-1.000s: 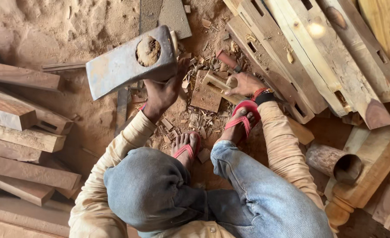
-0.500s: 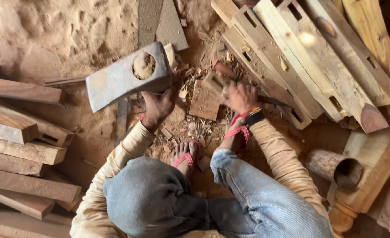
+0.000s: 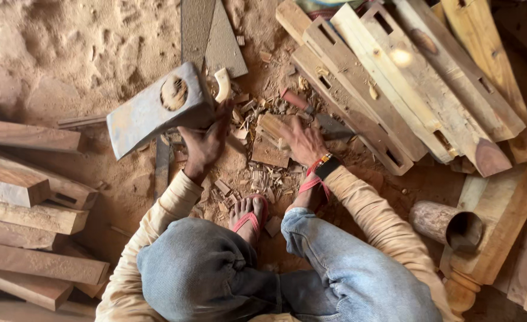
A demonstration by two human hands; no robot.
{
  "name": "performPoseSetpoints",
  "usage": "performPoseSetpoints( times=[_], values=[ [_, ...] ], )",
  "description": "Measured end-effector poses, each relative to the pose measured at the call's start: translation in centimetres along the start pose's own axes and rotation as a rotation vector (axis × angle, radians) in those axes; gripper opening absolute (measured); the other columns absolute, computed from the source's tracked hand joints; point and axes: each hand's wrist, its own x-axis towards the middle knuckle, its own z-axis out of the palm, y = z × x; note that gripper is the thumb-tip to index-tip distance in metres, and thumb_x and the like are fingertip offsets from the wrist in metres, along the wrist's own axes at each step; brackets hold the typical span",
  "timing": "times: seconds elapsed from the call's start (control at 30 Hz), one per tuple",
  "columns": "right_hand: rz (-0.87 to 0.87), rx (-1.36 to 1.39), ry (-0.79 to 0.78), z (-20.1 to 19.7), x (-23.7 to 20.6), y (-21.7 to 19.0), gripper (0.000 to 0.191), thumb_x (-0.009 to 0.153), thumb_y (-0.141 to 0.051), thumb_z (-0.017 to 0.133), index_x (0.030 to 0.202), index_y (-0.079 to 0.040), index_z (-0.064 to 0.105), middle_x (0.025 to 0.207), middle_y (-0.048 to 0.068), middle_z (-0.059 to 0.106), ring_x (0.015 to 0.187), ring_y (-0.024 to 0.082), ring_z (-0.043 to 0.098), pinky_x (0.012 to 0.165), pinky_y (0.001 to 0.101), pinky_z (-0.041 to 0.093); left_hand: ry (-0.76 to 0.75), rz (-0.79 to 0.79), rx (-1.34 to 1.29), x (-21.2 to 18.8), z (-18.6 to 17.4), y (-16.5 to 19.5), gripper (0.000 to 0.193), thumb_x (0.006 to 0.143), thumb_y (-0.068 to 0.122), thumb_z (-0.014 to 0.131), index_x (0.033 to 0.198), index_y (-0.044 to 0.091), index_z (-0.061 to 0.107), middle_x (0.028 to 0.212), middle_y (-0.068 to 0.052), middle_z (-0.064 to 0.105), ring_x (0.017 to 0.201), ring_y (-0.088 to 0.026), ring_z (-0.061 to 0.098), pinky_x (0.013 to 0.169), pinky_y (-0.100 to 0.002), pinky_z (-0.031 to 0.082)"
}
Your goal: The person sits on the ground and uses a chisel and a large hammer to carve a rectangular wooden block. They repeatedly strike the chisel to remove wood chips, occasionally adjusting the block and clearing debris.
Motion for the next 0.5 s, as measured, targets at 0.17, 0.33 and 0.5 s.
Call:
performPoseSetpoints(
  times=[0.17, 0.33, 0.5],
  values=[
    [0.187, 0.193, -0.225, -2.0, -0.1, 0.0, 0.095, 0.093, -0.039, 0.068, 0.168, -0.027, 0.012, 0.081, 0.015, 0.064, 0.055, 0.016, 0.050, 0.078, 0.0549, 0.060, 0.067, -0.045, -0.187, -0.1, -0.4, -0.2, 0.010, 0.104, 0.002, 0.069, 0.094, 0.005, 0.067, 0.073, -0.005, 0.063, 0.059, -0.010, 0.060, 0.049, -0.025, 0.047],
    [0.104, -0.093, 0.159, -0.5, -1.3, -0.9, 0.103, 0.093, -0.053, 0.069, 0.165, -0.022, 0.002, 0.078, 0.018, 0.060, 0.060, 0.021, 0.052, 0.091, 0.0682, 0.045, 0.143, 0.115, -0.265, 1.4, -0.3, -0.5, 0.021, 0.103, 0.004, 0.068, 0.083, 0.008, 0.063, 0.062, -0.003, 0.062, 0.047, -0.008, 0.059, 0.046, -0.025, 0.049],
    [0.186, 0.286, -0.189, -1.4, 1.1, 2.0, 0.088, 0.091, -0.044, 0.068, 0.163, -0.024, 0.022, 0.089, 0.007, 0.063, 0.059, 0.017, 0.055, 0.081, 0.0613, 0.058, 0.120, 0.065, -0.276, 1.9, -0.3, 0.0, 0.016, 0.101, 0.007, 0.070, 0.088, 0.009, 0.061, 0.066, -0.004, 0.058, 0.050, -0.009, 0.060, 0.042, -0.022, 0.054]
  ],
)
